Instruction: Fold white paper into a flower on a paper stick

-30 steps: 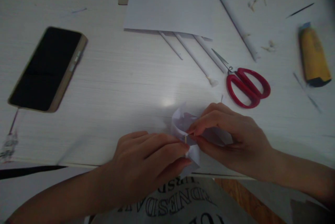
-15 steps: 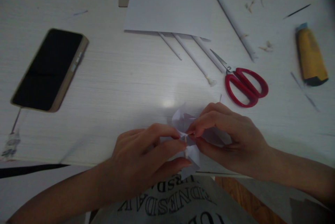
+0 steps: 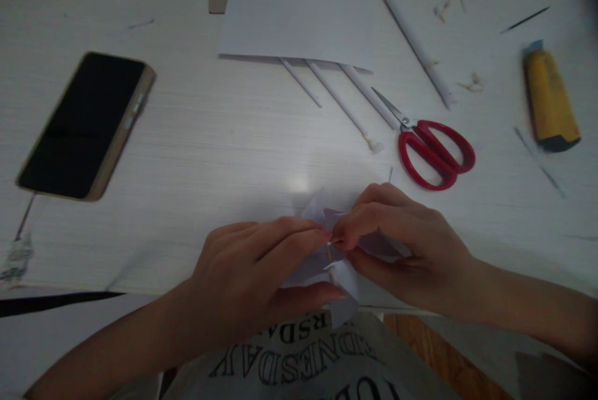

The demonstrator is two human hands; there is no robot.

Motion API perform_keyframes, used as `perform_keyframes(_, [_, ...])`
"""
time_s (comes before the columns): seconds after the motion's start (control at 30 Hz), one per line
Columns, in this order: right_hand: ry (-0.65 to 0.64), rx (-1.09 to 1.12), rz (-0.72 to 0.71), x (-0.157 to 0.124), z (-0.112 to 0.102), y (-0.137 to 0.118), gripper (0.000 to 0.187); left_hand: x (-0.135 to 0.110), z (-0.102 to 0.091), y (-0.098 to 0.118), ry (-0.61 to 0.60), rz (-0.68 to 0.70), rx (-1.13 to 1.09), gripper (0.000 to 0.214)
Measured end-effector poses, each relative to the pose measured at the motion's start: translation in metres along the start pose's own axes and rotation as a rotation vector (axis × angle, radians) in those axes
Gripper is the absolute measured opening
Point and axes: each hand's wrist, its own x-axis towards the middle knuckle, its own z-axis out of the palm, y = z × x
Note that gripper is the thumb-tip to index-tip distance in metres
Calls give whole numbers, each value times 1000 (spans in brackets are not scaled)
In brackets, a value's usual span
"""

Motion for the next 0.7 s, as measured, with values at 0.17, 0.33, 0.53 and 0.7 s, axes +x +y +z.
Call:
perform_keyframes(0.17, [11,7,-25,-1,1,1,12,2,-1,0,-22,-11,0,34])
perform_keyframes(0.33, [6,8,-17,-1,1,0,11,2,0,2,-65,-49,-49,32])
perform_keyframes(0.53, [2,8,-17,-1,0,-1,11,4,1,3,-100,-90,-119,31])
perform_keyframes(0.7, [-5,1,-12,0,1,-1,9,4,0,4,-79,-123,-127,30])
